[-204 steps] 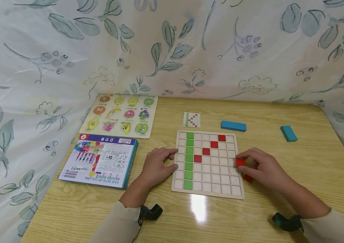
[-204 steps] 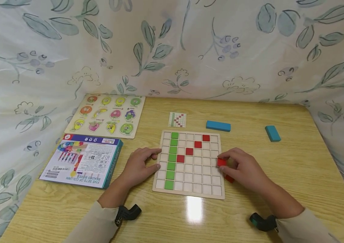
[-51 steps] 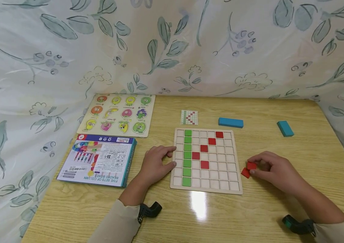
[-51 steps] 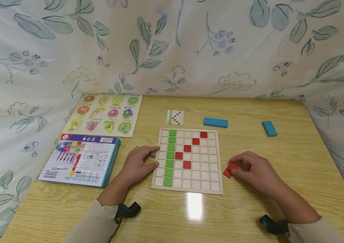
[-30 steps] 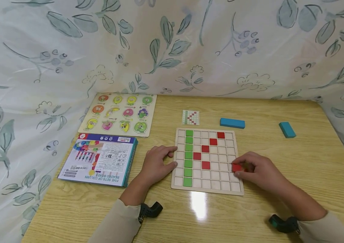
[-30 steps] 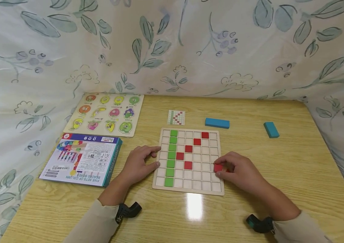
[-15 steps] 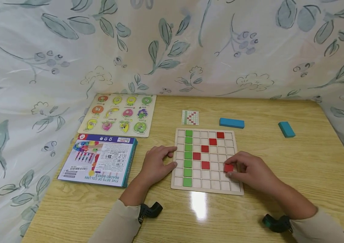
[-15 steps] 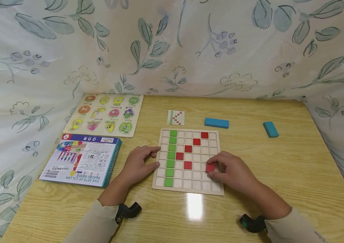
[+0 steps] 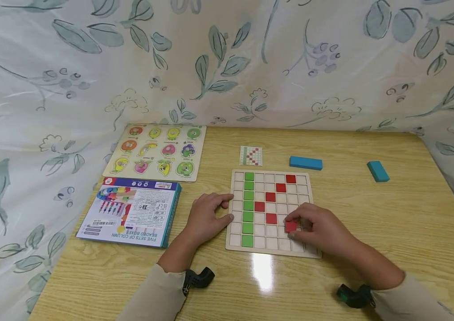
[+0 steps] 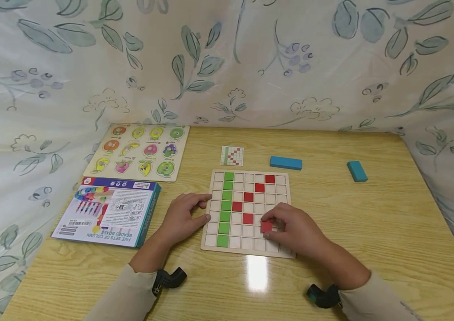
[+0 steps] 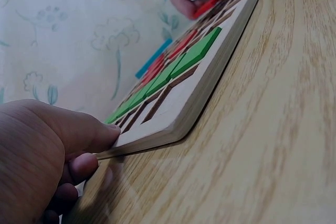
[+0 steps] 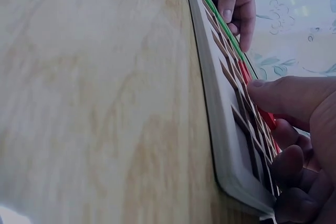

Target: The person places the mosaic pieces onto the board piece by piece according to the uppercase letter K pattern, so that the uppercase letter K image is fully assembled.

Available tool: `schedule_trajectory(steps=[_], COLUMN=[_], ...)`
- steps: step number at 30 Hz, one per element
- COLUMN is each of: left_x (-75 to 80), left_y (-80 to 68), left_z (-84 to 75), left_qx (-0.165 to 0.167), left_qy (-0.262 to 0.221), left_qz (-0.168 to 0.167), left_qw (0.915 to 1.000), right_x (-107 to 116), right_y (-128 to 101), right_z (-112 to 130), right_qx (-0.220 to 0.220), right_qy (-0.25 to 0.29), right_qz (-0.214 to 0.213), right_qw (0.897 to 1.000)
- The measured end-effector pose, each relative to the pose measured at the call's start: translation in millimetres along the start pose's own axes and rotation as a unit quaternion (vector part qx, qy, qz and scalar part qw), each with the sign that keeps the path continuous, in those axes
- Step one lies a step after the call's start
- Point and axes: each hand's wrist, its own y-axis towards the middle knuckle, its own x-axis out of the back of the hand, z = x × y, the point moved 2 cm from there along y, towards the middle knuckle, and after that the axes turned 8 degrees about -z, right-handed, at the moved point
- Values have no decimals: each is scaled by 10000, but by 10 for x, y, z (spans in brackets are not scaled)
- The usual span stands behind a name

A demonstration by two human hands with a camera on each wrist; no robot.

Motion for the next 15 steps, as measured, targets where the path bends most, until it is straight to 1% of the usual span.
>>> schedule_trajectory(steps=[15], left_x=[0], left_y=[-2], left_z=[-6], left_qx=[-32], left_qy=[12], left_qz=[-23], left_qw=[10000], right_x=[-75], right_y=[38], right_z=[92], right_qx=[278], right_qy=[-251], right_qz=[377], right_qw=[9986])
